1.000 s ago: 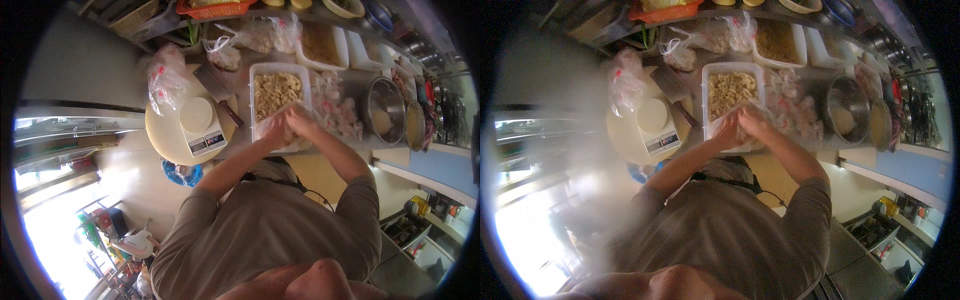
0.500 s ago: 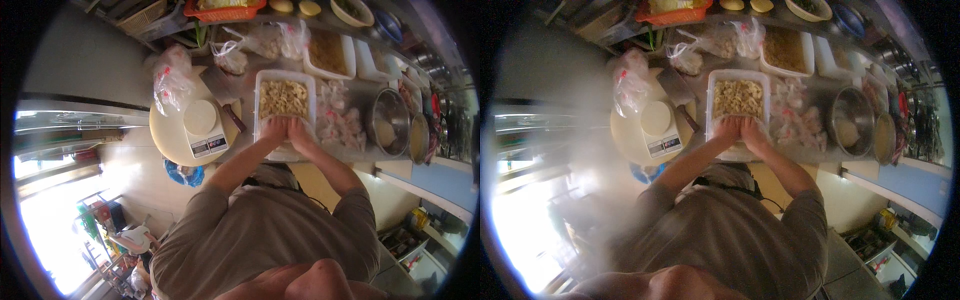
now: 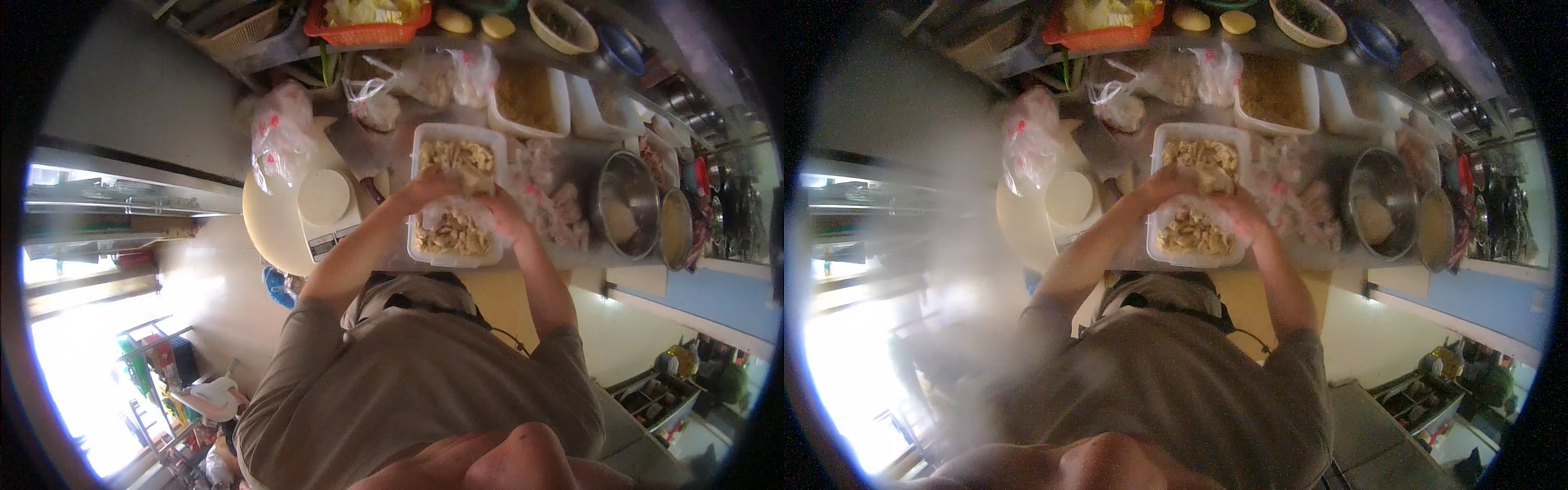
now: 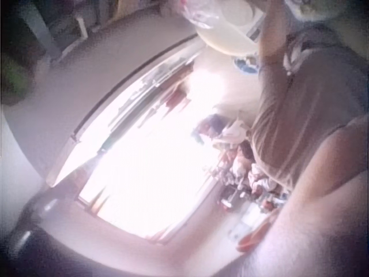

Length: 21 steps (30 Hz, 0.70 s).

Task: The person portions a light-colored chopped food from a large container into small plastic bags using a digital scale. They repeatedly scoop the food, place it in a bag on the scale, adjust the amount, and set the filled bags aside.

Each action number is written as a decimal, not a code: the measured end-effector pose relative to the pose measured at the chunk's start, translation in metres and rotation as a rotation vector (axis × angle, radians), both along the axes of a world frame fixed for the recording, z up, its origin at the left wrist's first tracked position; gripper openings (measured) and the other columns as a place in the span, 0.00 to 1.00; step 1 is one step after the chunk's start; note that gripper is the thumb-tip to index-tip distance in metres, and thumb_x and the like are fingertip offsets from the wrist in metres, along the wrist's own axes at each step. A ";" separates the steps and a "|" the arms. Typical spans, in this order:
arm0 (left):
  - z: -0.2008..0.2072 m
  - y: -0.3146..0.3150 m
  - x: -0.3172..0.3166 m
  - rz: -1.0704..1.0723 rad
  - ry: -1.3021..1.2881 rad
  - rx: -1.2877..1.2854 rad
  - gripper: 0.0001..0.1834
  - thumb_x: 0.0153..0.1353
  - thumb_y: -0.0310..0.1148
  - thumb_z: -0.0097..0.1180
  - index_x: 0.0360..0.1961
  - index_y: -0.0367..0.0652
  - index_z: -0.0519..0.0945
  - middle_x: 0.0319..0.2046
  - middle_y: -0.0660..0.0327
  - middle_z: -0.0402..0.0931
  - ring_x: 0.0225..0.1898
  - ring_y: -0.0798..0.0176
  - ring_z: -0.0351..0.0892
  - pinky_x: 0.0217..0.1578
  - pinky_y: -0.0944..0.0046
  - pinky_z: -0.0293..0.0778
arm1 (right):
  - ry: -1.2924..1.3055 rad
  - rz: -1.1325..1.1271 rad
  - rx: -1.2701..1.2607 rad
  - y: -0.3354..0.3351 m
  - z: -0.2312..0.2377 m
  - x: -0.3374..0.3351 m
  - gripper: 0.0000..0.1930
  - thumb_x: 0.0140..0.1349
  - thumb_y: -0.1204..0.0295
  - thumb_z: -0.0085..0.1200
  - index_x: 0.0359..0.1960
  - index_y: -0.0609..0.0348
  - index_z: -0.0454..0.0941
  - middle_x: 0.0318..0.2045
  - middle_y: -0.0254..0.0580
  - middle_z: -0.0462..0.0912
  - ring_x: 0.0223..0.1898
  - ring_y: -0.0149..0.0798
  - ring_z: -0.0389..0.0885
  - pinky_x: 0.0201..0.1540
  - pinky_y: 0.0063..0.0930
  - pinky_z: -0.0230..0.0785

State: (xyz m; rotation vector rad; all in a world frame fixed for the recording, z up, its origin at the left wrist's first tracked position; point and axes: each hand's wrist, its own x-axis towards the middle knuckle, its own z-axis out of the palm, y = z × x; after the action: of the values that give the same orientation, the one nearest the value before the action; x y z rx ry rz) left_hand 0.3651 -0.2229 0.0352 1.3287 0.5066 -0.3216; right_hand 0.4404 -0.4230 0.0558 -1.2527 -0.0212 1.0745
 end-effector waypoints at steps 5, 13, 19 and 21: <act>0.022 0.017 -0.020 0.091 -0.025 0.004 0.31 0.53 0.44 0.65 0.54 0.37 0.71 0.46 0.55 0.75 0.45 0.57 0.76 0.46 0.61 0.74 | 0.336 -0.084 0.180 -0.017 0.028 0.014 0.21 0.61 0.69 0.56 0.54 0.63 0.69 0.43 0.40 0.79 0.39 0.35 0.79 0.44 0.26 0.72; 0.050 0.035 -0.031 0.047 -0.066 0.165 0.17 0.61 0.38 0.55 0.45 0.37 0.76 0.37 0.53 0.78 0.41 0.58 0.80 0.38 0.59 0.78 | -0.140 0.008 0.062 -0.028 0.073 0.011 0.25 0.59 0.74 0.55 0.59 0.60 0.67 0.36 0.39 0.80 0.32 0.29 0.74 0.34 0.18 0.66; 0.051 0.028 -0.033 0.182 -0.293 0.487 0.11 0.57 0.33 0.54 0.33 0.34 0.78 0.37 0.48 0.78 0.37 0.49 0.80 0.38 0.57 0.77 | -0.113 0.011 -0.168 -0.029 0.071 0.013 0.09 0.58 0.75 0.53 0.41 0.57 0.76 0.30 0.34 0.79 0.28 0.28 0.74 0.27 0.20 0.66; 0.063 0.028 -0.030 0.174 -0.326 0.541 0.10 0.58 0.32 0.52 0.34 0.33 0.77 0.35 0.48 0.77 0.33 0.49 0.80 0.35 0.56 0.77 | -0.027 -0.159 -0.052 -0.027 0.071 0.016 0.05 0.57 0.75 0.54 0.36 0.56 0.76 0.30 0.34 0.79 0.27 0.29 0.74 0.25 0.21 0.66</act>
State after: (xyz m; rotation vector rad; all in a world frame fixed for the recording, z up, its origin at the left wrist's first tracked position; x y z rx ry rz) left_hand 0.3350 -0.1950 0.0980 1.8047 0.4426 0.1940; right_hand 0.4563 -0.4496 0.1268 -1.2937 0.0850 0.9259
